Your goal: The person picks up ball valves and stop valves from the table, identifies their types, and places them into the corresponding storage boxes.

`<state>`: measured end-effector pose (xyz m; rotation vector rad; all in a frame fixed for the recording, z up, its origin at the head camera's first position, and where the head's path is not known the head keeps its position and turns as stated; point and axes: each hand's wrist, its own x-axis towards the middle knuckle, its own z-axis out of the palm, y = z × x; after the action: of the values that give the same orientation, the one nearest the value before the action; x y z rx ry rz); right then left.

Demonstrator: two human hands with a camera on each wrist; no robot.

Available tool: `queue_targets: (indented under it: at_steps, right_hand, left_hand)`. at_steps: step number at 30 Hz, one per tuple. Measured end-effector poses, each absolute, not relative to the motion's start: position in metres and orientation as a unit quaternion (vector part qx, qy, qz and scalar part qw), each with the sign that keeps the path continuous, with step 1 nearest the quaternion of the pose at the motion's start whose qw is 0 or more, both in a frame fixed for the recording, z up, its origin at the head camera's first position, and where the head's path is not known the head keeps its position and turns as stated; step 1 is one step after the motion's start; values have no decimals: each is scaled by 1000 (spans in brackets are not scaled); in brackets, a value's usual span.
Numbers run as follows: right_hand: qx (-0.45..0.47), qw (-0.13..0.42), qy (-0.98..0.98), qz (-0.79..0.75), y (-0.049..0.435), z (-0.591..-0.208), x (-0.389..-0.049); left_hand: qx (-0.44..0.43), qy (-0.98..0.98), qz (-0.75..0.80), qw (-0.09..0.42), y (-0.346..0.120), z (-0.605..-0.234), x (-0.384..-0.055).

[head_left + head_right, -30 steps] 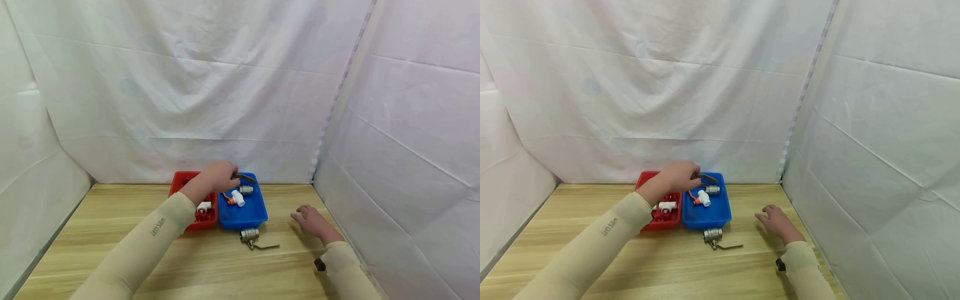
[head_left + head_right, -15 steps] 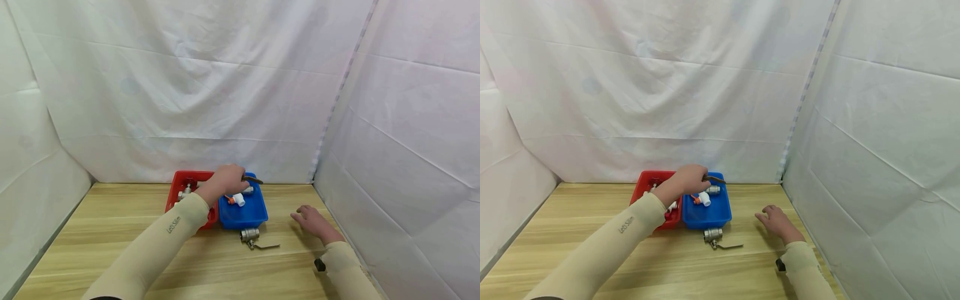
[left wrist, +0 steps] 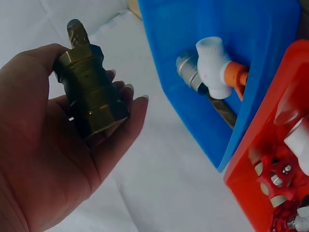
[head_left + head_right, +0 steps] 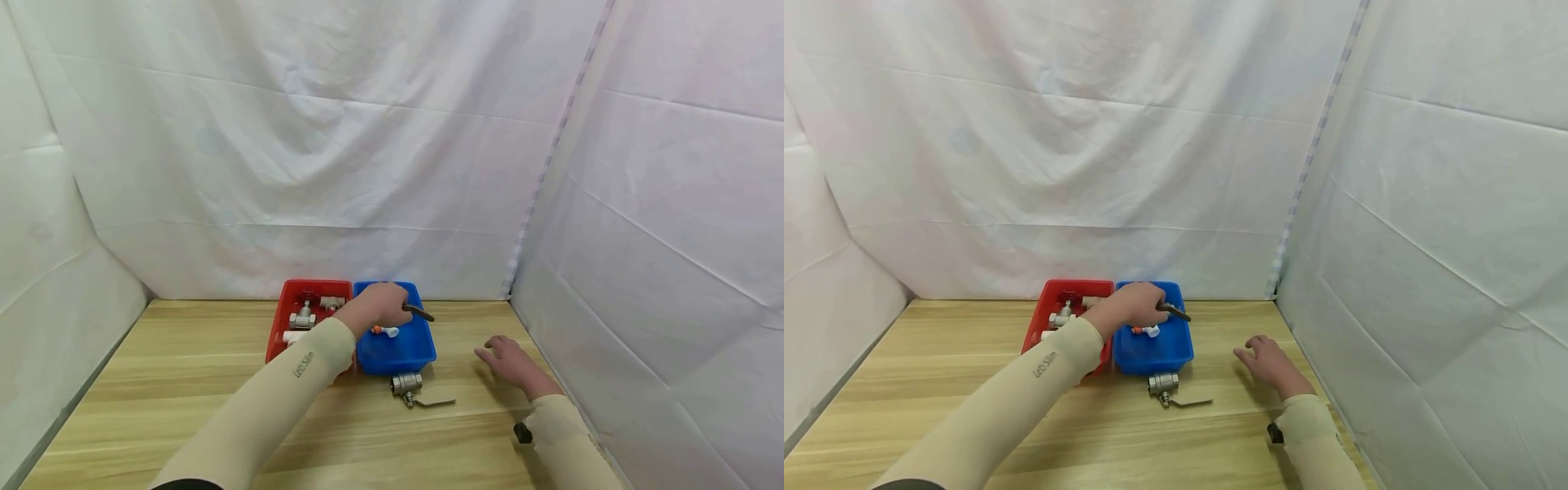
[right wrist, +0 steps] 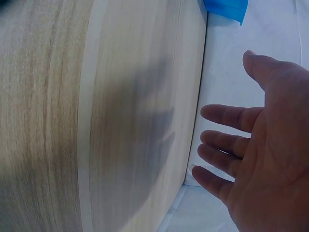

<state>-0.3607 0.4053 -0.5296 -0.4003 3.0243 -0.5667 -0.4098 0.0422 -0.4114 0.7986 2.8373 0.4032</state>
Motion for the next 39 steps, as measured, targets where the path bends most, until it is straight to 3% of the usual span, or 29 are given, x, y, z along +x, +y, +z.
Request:
queue_targets:
  at_steps: [20,27,39]
  right_hand:
    - [-124,32,974,-186,407,-533,-359]
    - [-124,29,974,-186,409,-535,-359]
    - [-126,24,972,-196,413,-537,-355]
  left_hand:
    - [172,953,146,201,53,-430,-407]
    - [127,943,146,269,58,-432,-417]
    - [116,958,138,224,60,-443,-410]
